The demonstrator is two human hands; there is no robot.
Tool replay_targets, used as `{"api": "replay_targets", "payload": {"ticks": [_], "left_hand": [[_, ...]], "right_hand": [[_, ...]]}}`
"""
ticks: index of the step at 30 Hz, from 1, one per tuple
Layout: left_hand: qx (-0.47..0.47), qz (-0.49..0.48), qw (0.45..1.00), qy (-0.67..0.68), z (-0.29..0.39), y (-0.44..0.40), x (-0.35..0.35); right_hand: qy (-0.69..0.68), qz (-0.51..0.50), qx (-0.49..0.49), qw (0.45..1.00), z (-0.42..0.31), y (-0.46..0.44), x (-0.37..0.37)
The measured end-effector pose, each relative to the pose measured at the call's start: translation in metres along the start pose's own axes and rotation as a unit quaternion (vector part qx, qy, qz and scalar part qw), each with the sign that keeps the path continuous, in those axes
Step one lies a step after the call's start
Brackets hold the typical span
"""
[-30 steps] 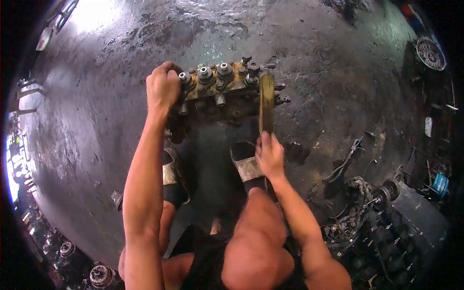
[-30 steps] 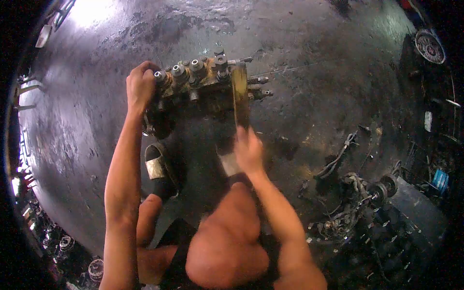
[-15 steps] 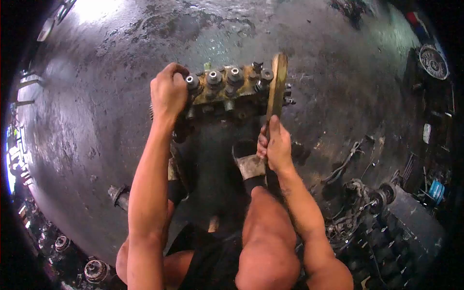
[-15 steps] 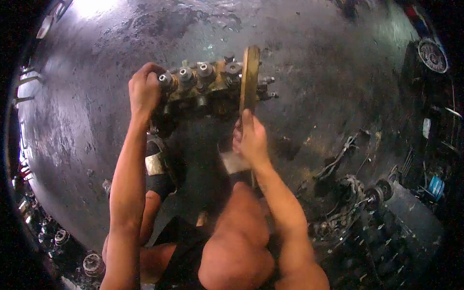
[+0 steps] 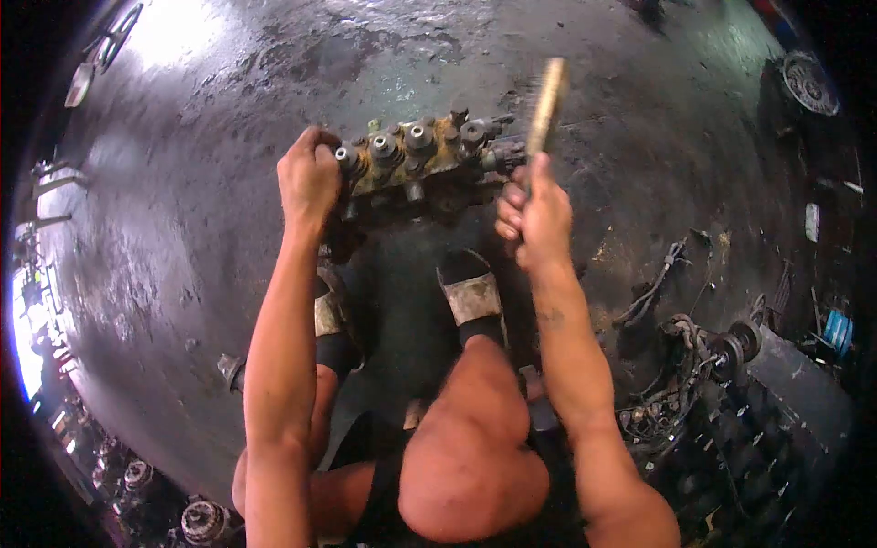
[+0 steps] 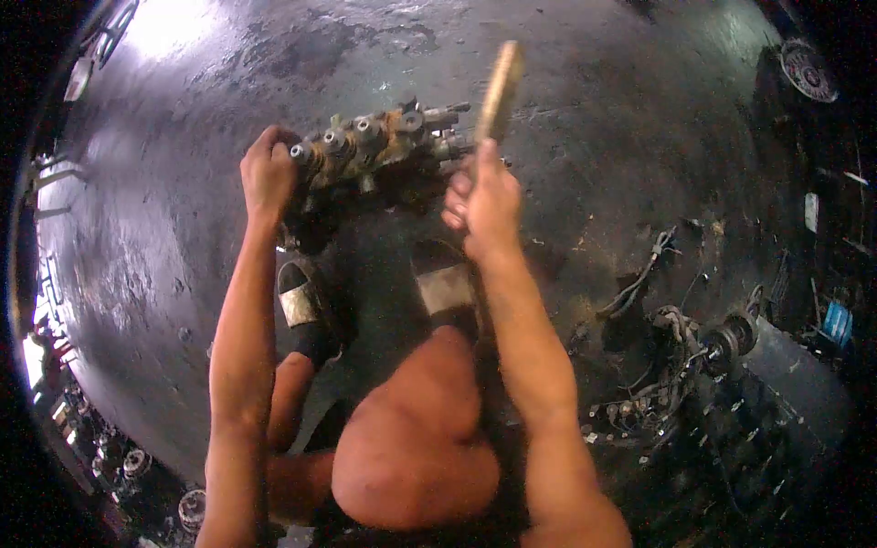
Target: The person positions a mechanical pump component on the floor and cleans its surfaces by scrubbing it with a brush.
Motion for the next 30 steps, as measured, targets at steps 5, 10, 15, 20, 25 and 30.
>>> {"api": "replay_targets", "payload": {"ticks": [5, 10, 15, 20, 25, 30], "left_hand": [[-0.008, 0.016, 0.999, 0.032, -0.003, 0.015, 0.005], [-0.021, 0.014, 0.999, 0.039, -0.007, 0.035, 0.012], [-0.042, 0.044, 0.995, 0.075, -0.016, 0.069, 0.018], [-0.036, 0.05, 0.993, 0.097, -0.018, 0.096, 0.02], [-0.034, 0.063, 0.991, 0.115, -0.024, 0.101, 0.017], [-0.059, 0.061, 0.99, 0.11, -0.022, 0.104, 0.018]], "right_hand": [[0.088, -0.035, -0.05, 0.994, 0.051, 0.059, 0.039], [0.092, -0.023, -0.077, 0.993, 0.021, 0.027, 0.026], [0.356, 0.021, 0.041, 0.933, -0.047, 0.052, 0.093], [0.651, 0.02, 0.278, 0.706, -0.089, 0.089, 0.101], [0.734, -0.086, 0.26, 0.622, -0.12, 0.115, 0.086], [0.632, -0.108, 0.326, 0.695, -0.03, 0.045, 0.057]]}}
Point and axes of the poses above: each hand's wrist, its own y-axis away from the middle knuckle, its own x-axis out of the back of the hand, z = x × y, the point moved 1 cm from there along -y, towards the middle knuckle, and after that the axes turned 13 degrees about y, right-handed, at the moved point
